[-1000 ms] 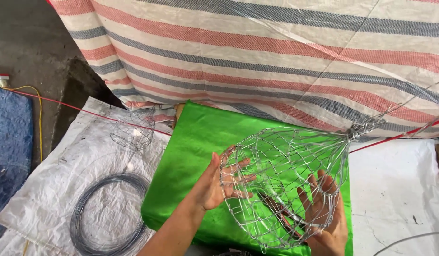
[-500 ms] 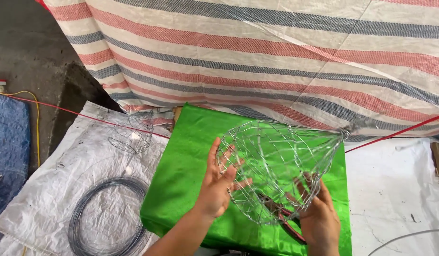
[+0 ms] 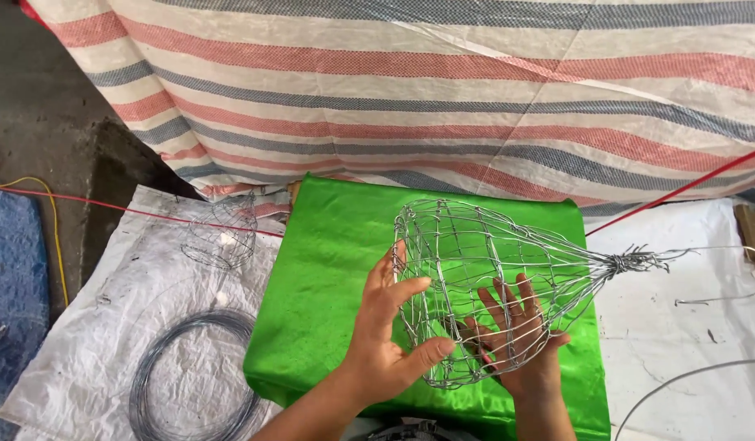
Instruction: Finishing a wire mesh craft by cutting excess wires and shaping the structure using pliers.
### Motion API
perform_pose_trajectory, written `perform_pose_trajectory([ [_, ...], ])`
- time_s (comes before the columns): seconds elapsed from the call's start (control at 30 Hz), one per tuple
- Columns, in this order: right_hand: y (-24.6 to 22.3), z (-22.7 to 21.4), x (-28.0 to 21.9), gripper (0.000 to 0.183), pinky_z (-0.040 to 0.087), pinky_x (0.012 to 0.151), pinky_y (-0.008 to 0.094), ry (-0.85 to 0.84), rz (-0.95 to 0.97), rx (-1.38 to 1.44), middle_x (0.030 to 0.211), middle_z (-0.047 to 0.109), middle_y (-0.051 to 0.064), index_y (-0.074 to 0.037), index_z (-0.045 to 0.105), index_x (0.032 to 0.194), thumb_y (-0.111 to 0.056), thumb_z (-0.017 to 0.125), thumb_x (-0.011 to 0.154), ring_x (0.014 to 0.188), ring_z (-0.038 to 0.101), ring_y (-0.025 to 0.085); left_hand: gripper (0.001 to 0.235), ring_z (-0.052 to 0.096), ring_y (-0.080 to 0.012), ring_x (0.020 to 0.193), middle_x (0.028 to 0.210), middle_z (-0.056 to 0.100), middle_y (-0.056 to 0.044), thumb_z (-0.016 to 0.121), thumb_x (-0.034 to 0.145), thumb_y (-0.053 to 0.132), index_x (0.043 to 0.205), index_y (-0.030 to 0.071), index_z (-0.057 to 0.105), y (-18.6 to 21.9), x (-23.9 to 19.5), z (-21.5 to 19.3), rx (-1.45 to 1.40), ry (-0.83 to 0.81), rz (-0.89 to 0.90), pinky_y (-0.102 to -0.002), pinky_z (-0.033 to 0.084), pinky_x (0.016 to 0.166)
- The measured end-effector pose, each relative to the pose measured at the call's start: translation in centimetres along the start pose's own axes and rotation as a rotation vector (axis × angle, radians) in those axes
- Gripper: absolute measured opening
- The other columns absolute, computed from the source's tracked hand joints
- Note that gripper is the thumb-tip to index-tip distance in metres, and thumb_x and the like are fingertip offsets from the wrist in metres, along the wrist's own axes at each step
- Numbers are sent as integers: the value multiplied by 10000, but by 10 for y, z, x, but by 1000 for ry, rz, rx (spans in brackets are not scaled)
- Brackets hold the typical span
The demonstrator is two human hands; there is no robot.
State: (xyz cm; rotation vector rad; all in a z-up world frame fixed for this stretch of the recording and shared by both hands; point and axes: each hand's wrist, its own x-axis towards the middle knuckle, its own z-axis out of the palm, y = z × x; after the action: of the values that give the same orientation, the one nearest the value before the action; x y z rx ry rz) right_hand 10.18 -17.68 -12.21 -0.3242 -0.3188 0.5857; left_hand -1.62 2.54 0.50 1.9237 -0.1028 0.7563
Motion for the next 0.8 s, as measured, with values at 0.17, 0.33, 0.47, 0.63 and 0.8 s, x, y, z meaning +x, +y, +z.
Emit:
perform_pose_trajectory([
  [0.17, 0, -1, -1, 1110, 490, 1072, 644, 1, 0, -1, 1545, 441, 212, -112, 247, 1619, -494, 965, 864, 1425, 427, 415, 850, 240, -475, 1542, 1654, 238, -285, 803, 826, 448, 1493, 123, 389, 3, 0, -3, 102, -106, -75, -606, 294, 1198],
  [0.33, -1, -5, -2, 1151, 513, 1035, 643, 59, 4, -53, 1523, 438, 218, -102, 280, 1597, -550, 993, 812, 1408, 428, 421, 705, 284, -454, 1518, 1568, 320, -267, 795, 841, 414, 1390, 84, 500, 3, -1, 0, 62, -57, -61, -610, 285, 1212],
  [0.47, -1, -8, -3, 1081, 518, 1043, 644, 14, 1, -34, 1534, 445, 227, -92, 278, 1606, -527, 942, 873, 1417, 434, 420, 705, 250, -474, 1533, 1578, 266, -270, 799, 855, 374, 1407, 83, 471, 3, -5, 3, 41, -74, -73, -621, 268, 1217],
  [0.63, -1, -12, -3, 1123, 545, 1050, 599, 32, -13, -62, 1571, 378, 205, -112, 220, 1621, -546, 928, 866, 1428, 426, 405, 680, 263, -451, 1528, 1557, 365, -235, 821, 848, 272, 1398, 86, 468, -2, -6, 6, 43, -31, -21, -603, 318, 1200],
  [0.8, 0, -14, -6, 1133, 547, 1015, 593, 84, -21, -149, 1577, 386, 211, -119, 245, 1630, -617, 895, 846, 1428, 414, 406, 657, 269, -454, 1519, 1572, 298, -271, 767, 888, 330, 1409, 95, 442, -1, -6, 4, 5, -50, -73, -573, 408, 1136],
])
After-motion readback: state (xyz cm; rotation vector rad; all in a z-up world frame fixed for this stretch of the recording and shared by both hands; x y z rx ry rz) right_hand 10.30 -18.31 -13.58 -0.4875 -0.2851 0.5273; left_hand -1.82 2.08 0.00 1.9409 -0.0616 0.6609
